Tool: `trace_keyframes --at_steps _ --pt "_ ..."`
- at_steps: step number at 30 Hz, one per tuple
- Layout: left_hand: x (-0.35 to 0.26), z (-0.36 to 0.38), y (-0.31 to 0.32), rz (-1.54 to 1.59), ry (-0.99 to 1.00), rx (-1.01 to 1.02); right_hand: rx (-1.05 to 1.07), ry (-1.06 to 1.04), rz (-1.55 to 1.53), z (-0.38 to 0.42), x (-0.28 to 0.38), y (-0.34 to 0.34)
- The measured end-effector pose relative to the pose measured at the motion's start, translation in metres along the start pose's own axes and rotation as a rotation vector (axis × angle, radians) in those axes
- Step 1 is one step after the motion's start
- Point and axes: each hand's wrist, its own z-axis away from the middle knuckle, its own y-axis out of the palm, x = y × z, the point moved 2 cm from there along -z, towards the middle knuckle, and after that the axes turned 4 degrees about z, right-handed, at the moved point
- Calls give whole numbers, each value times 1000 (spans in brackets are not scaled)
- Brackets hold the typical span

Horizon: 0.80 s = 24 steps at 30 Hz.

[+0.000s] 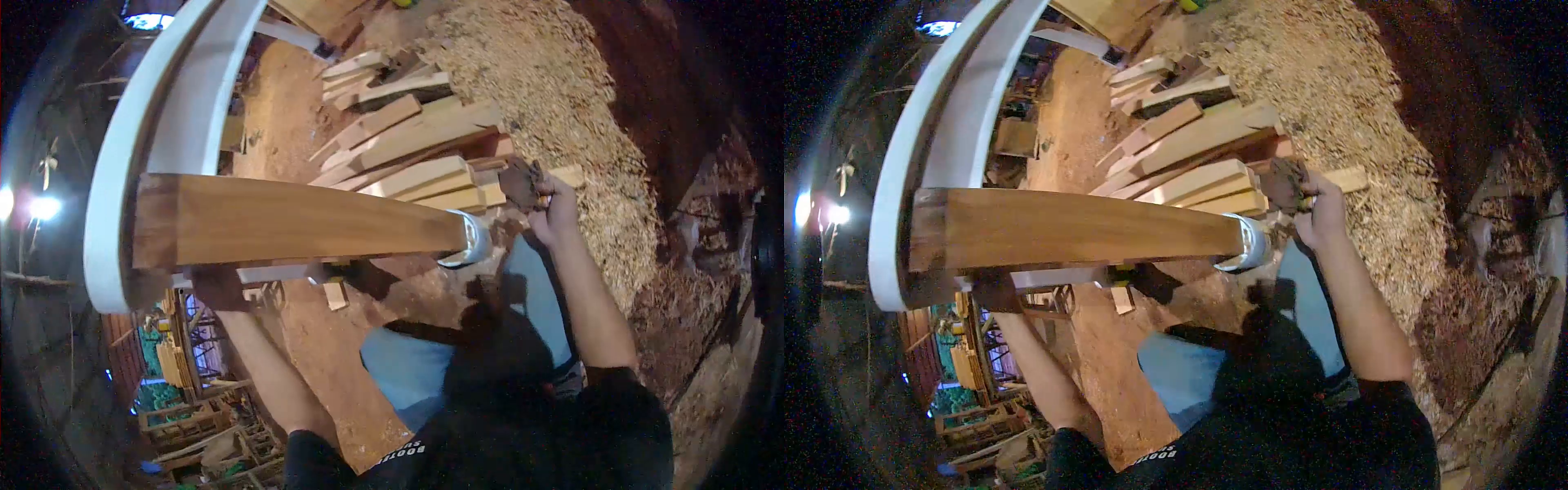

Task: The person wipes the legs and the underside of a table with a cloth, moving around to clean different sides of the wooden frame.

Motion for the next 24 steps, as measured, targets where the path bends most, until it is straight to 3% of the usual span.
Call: trace_keyframes --at_steps 2,4,7,10,12,14,16,17,19,21,24 --pt "3 1 9 53 -89 146 19 -20 -2 -8 3 -17" --pt "-6 -2 -4 -132 44 -154 -55 5 -16 -3 10 -16" --pt "-9 -3 -12 -439 135 -71 -160 -12 -34 3 12 -16" --pt "3 3 -4 -278 96 -88 -151 -14 -32 -11 -3 -77" --pt "5 12 17 -429 77 -99 -150 1 -19 -9 -7 -71" --pt "-1 11 -9 -555 227 -123 -134 35 -8 9 -7 -51" --pt "10 20 34 -474 111 -120 -56 58 -5 2 -18 -73" --pt "5 18 23 -981 341 -57 -37 61 -7 -1 -25 -83" --pt "7 15 24 -1036 432 -54 -5 59 -7 -8 -38 -89" --pt "21 18 61 -140 129 -85 -6 78 21 -6 -45 -76" --pt "14 11 19 39 81 -175 124 130 66 2 -42 -48"
